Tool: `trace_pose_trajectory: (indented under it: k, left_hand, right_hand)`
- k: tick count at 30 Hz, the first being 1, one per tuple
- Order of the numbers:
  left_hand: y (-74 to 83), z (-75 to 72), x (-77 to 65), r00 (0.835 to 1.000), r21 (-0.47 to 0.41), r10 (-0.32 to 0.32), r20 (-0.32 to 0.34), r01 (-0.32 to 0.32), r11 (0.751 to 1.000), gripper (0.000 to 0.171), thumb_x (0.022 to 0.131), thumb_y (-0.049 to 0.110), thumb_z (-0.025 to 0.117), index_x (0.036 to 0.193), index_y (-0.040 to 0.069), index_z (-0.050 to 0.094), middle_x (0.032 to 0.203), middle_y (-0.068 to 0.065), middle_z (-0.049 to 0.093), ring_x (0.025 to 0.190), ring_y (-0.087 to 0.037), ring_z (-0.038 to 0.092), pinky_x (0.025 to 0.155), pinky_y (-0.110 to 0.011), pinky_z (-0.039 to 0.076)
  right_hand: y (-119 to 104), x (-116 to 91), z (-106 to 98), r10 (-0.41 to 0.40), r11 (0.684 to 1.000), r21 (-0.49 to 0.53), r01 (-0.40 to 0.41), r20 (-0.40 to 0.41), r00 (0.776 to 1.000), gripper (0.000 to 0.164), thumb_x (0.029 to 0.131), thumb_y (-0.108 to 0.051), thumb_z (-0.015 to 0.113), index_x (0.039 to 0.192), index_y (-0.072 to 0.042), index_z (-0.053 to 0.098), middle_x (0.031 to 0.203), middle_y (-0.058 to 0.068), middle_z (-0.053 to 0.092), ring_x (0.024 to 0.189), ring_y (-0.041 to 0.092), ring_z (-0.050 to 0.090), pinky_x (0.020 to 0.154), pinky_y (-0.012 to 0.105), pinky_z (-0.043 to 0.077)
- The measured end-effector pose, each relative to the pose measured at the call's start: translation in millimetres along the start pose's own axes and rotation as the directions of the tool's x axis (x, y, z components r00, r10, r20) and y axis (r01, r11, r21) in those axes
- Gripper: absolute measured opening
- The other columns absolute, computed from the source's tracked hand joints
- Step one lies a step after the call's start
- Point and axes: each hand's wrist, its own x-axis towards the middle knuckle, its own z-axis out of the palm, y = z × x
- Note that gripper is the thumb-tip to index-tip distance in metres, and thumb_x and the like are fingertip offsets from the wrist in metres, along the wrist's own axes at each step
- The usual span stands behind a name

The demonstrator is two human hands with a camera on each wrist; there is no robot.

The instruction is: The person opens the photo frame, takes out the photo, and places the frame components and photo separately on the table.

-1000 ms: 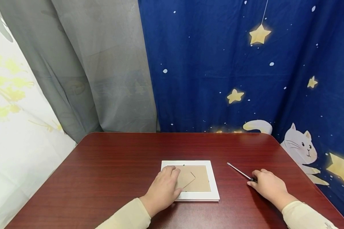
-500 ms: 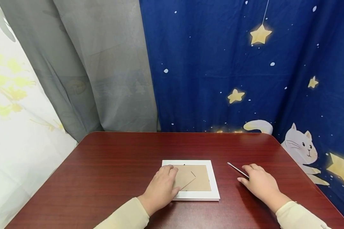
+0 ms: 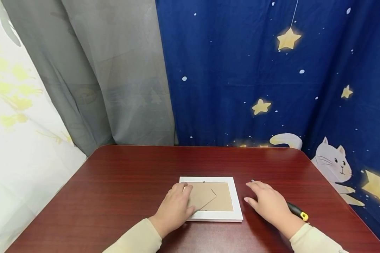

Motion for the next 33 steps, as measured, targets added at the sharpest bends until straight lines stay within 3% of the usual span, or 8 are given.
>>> trace_pose_trajectory:
  k: [6,15,24,33]
  left_hand:
    - [-3.5,-3.1,-0.9,1.000,-0.005,-0.022,0.015,0.023,1.000,0.053,0.074,0.022,0.079,0.116,-0.002,0.057,0.116,-0.019,0.056,0.110,-0.034,0.054,0.091,-0.047,0.047]
    - [-9.8,-6.6,-3.2,0.993,-0.013,-0.097,0.070,0.098,0.995,0.054,0.077,0.022,0.078,0.120,-0.004,0.058,0.116,-0.019,0.057,0.111,-0.034,0.054,0.091,-0.049,0.046]
    - [-16.7,-8.8,-9.2,0.988,-0.017,-0.136,0.074,0.138,0.990,0.052,0.078,0.022,0.076,0.118,-0.005,0.058,0.119,-0.020,0.056,0.115,-0.036,0.052,0.093,-0.051,0.044]
    - [-20.3,-10.9,-13.2,0.981,-0.021,-0.168,0.093,0.170,0.985,0.051,0.080,0.023,0.076,0.119,-0.004,0.058,0.120,-0.020,0.056,0.116,-0.036,0.051,0.095,-0.052,0.043]
  right_hand:
    - [-19.2,5.2,5.1,-0.058,0.998,0.019,0.059,-0.019,0.998,0.045,0.076,-0.021,0.081,0.117,-0.007,0.066,0.115,0.010,0.066,0.113,0.033,0.060,0.093,0.050,0.047]
    - [-45.5,9.5,16.3,-0.146,0.988,0.041,0.147,-0.024,0.989,0.042,0.075,-0.022,0.081,0.113,-0.009,0.067,0.111,0.006,0.067,0.104,0.025,0.063,0.083,0.044,0.052]
    - [-61.0,10.1,27.6,-0.300,0.952,0.039,0.302,-0.063,0.952,0.030,0.077,-0.025,0.079,0.101,-0.011,0.069,0.101,0.000,0.069,0.097,0.018,0.065,0.079,0.038,0.053]
    - [-73.5,11.0,33.8,-0.371,0.927,0.041,0.372,-0.023,0.928,0.028,0.075,-0.029,0.080,0.095,-0.012,0.070,0.095,-0.002,0.066,0.090,0.017,0.062,0.074,0.035,0.052]
